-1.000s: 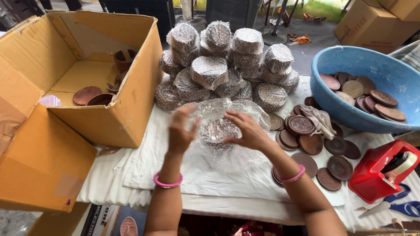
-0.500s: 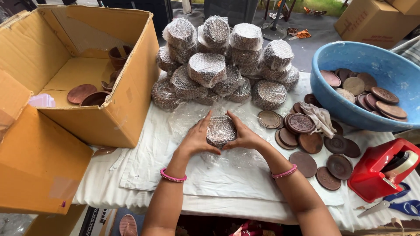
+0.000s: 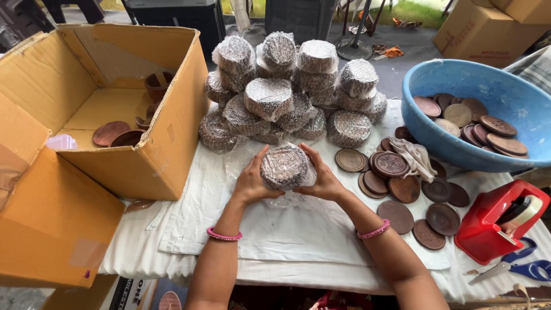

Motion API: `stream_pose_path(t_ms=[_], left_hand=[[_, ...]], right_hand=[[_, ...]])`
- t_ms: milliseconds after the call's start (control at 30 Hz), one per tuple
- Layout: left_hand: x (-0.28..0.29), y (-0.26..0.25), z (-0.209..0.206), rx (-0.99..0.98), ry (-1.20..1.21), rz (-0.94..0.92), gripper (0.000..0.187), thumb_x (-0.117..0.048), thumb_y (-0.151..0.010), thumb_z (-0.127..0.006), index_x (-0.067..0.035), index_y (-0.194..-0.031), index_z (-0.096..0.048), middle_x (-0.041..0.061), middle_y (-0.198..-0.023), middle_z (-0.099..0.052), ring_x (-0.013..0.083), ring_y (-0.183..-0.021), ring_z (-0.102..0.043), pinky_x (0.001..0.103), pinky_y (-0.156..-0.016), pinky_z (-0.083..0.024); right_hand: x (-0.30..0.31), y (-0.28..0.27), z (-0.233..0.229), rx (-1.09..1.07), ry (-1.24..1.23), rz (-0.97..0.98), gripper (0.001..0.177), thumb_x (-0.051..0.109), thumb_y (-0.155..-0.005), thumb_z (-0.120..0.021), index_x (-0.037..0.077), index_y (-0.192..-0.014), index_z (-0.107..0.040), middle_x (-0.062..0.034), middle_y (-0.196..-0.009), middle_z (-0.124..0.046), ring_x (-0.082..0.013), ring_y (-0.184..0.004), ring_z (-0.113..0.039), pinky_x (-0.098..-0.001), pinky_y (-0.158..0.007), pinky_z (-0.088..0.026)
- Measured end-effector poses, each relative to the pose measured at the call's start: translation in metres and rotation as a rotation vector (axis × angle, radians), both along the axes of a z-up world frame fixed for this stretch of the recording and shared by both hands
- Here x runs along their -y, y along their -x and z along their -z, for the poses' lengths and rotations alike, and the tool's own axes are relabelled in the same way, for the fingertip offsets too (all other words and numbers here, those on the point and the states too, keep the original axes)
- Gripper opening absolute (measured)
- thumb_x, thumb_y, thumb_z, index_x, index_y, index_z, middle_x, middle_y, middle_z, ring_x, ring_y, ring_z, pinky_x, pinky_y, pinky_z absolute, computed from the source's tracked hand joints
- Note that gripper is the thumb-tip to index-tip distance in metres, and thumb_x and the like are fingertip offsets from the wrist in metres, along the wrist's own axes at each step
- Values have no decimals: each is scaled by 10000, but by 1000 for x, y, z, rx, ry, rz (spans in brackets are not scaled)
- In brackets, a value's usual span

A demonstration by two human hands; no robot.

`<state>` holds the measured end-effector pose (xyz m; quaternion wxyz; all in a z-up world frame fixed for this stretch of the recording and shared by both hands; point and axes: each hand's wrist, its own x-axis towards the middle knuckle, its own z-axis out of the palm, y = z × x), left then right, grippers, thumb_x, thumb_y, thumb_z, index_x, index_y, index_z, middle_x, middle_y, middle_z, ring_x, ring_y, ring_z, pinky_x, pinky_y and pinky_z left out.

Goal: The person wipes wooden coasters with a cloth and wraps them individually in bubble wrap.

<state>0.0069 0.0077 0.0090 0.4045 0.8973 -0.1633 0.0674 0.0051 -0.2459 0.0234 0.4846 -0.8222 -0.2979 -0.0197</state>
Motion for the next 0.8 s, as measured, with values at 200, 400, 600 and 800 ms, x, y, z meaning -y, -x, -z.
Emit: stream_pose_path(t_ms=[200, 400, 600, 800], left_hand=[[-8, 17, -26, 29, 331, 14, 1395, -477, -415, -973, -152, -1568, -257, 196, -1352, -661, 339, -1249, -673, 427, -1087, -539], [-15, 20, -17, 9, 439, 219, 1355, -632, -681, -901, -161, -1733, -189, 219, -1466, -656, 362, -1387, -632, 472, -1205, -473], [-13, 42, -53, 120, 361, 286, 1150, -507, -792, -865, -160, -1638, -167, 208, -1455, -632, 346, -1086, -780, 485, -1175, -458], [-7, 55, -89, -118, 91, 27, 715, -245, -807, -754, -155, -1468, -495, 211, -861, -774, 298, -713, -776, 424, -729, -614]], right_hand=[[-13, 21, -28, 567, 77, -13, 1321, 434, -513, -993, 146, -1545, -221, -335, -1608, -193, -505, -1458, -304, -567, -1142, -402], [3, 19, -26, 739, 227, 322, 931, 291, -796, -898, 128, -1543, -367, -260, -1470, -559, -428, -1143, -694, -456, -870, -649], [11, 47, -92, 417, 333, 374, 969, 499, -730, -873, -14, -1464, -503, -236, -1061, -749, -321, -874, -766, -462, -804, -612], [6, 19, -64, -276, 487, 393, 806, 691, -697, -769, -8, -1097, -767, -183, -853, -802, -251, -758, -792, -398, -717, -615]])
